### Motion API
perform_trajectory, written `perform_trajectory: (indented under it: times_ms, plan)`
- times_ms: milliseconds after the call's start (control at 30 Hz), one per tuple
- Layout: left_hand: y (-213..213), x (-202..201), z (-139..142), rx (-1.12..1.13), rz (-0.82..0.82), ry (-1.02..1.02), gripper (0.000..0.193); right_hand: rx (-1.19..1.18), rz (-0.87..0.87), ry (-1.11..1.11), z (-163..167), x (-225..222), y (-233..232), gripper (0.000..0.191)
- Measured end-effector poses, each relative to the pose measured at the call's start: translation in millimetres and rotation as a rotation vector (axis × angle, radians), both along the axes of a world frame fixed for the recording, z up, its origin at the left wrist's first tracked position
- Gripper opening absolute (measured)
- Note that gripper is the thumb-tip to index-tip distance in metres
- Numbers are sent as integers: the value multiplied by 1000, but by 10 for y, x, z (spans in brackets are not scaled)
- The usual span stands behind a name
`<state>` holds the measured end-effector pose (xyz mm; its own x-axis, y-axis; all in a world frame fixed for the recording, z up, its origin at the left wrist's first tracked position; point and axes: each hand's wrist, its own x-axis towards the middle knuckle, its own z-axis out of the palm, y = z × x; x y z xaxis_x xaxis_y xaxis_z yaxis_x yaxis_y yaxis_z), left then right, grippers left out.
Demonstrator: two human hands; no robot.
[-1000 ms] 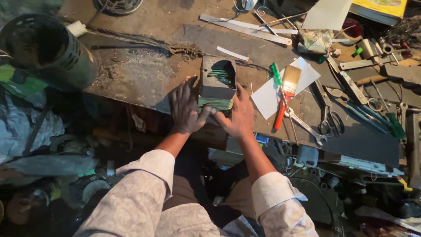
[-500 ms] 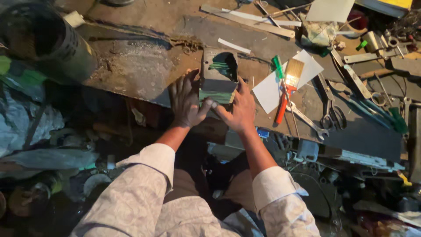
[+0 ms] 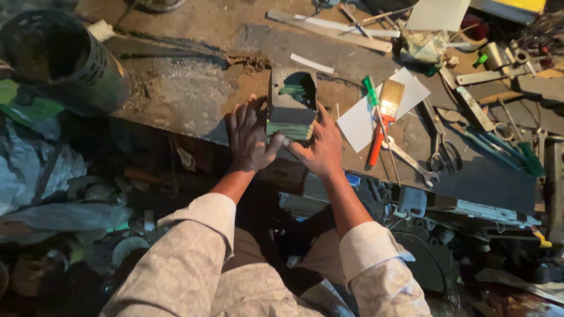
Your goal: The person works on a small metal electrical box at a cluttered workbench. They hold the box, use a screwdriver on its interior, reposition it, and press and hold the box with both hands for extended periods while working on the components inside.
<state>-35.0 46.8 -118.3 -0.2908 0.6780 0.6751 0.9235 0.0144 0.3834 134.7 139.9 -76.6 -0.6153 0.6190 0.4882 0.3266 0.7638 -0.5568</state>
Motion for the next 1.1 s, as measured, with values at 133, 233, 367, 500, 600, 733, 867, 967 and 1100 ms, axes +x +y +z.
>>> perform_trajectory:
  times_ms: [133,233,367,500,600,733,867,967,1100]
  plan:
    - [16,-11,-86,-38,0,-46,69,-79,-78,-33,-49,8,-17,60]
    - [30,5,-102,-21,47,23,72,-101,-97,4,-114,-4,-20,72]
    - [-6,24,-14,11,-11,-21,74,32,-50,54,-133,-13,31,74]
    - [-14,3,55,17,-87,-87,69,2,-13,38,-93,12,35,58]
    - [-12,24,17,-10,-25,-49,68,-170,-88,30,-79,14,-38,59]
    - [-6,37,-16,12,-24,-32,72,-122,-113,44,-30,-10,-59,69]
    - [1,9,22,71,-64,-21,69,7,-32,-23,19,-26,4,69]
    - [-10,14,17,19,-73,-80,67,-1,-30,40,3,-21,-24,56]
    - [-9,36,-51,11,-31,-45,69,-93,-99,45,-6,-3,-84,53]
